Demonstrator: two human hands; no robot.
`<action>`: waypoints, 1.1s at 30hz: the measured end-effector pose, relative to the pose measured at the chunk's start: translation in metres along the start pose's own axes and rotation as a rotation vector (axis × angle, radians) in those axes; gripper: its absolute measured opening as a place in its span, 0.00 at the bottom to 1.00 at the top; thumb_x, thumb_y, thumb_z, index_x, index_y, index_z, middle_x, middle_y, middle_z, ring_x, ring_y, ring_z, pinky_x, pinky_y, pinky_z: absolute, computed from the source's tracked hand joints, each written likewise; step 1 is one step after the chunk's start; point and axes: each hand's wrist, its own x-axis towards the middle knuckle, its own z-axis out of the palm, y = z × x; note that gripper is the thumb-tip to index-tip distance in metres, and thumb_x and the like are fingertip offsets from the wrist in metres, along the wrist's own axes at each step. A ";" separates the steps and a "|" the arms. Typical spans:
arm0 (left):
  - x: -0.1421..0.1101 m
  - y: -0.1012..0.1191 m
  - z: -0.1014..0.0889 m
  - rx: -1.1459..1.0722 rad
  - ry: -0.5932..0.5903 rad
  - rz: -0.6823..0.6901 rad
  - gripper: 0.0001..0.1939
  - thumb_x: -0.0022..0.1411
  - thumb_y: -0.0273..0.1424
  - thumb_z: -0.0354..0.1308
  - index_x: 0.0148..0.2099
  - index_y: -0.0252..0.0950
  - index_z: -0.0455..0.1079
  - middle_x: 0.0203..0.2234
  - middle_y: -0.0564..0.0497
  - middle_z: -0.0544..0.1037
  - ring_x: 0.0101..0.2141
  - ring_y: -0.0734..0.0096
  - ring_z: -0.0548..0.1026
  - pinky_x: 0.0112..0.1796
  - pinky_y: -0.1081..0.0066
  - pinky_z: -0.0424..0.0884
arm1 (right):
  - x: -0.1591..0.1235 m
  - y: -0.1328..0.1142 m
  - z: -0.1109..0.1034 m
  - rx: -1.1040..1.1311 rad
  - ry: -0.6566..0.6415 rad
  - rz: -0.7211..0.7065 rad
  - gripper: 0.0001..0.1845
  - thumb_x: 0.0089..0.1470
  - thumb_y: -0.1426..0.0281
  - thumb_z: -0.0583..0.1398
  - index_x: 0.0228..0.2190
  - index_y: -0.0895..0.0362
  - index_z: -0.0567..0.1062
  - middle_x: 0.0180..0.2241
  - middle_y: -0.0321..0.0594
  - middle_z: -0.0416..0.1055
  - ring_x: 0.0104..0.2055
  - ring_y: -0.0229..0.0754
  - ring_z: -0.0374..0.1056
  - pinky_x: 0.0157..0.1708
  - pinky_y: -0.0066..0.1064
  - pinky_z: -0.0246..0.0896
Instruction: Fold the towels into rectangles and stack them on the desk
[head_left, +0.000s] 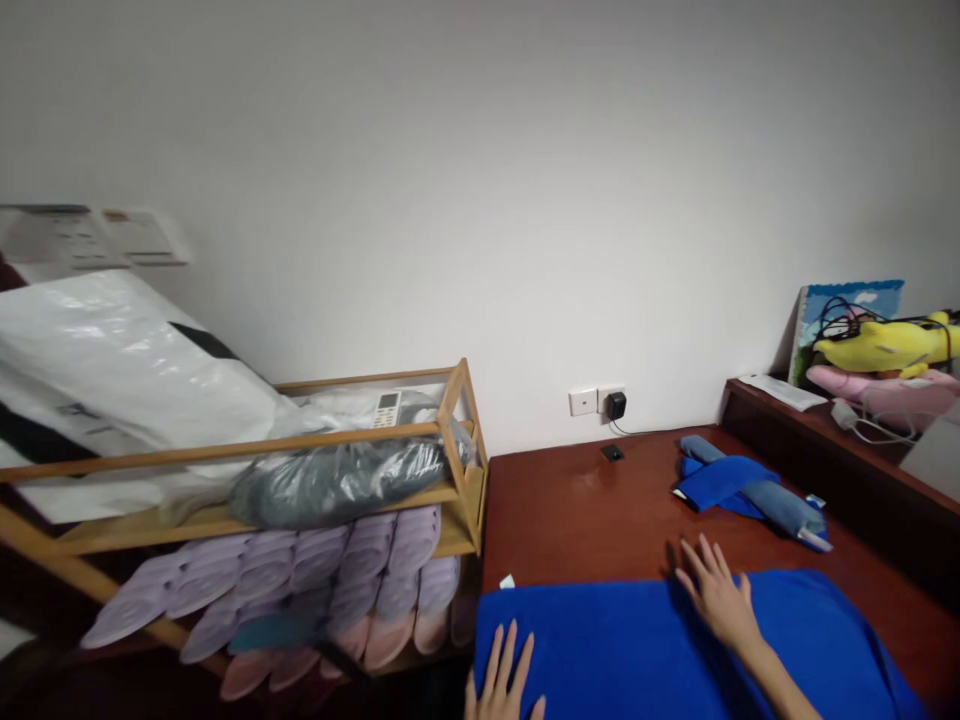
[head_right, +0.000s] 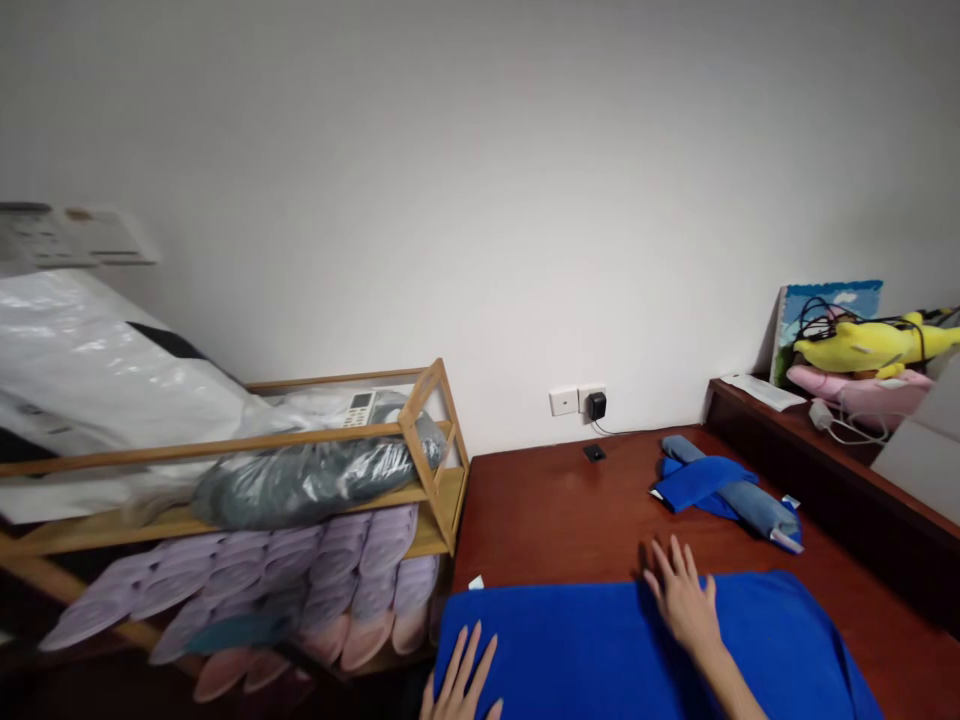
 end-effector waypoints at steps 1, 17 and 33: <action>-0.002 0.002 -0.009 -0.024 -0.021 0.021 0.32 0.64 0.42 0.42 0.65 0.52 0.32 0.65 0.53 0.43 0.63 0.53 0.47 0.54 0.43 0.57 | -0.032 -0.004 0.007 0.023 -0.018 -0.026 0.32 0.56 0.49 0.42 0.60 0.43 0.52 0.66 0.41 0.43 0.67 0.51 0.37 0.56 0.57 0.43; -0.025 0.014 -0.040 -0.142 -0.094 0.017 0.28 0.66 0.41 0.37 0.66 0.48 0.35 0.66 0.54 0.36 0.64 0.57 0.35 0.58 0.42 0.41 | -0.133 -0.004 0.009 0.033 0.029 0.082 0.37 0.55 0.48 0.38 0.62 0.50 0.50 0.65 0.42 0.44 0.67 0.45 0.39 0.59 0.52 0.43; -0.019 0.004 -0.024 -0.154 -0.079 0.061 0.32 0.64 0.40 0.43 0.66 0.49 0.34 0.65 0.52 0.37 0.63 0.50 0.40 0.56 0.38 0.45 | -0.134 -0.002 -0.001 0.134 0.097 0.004 0.28 0.50 0.51 0.43 0.51 0.35 0.67 0.57 0.35 0.63 0.62 0.55 0.52 0.52 0.62 0.52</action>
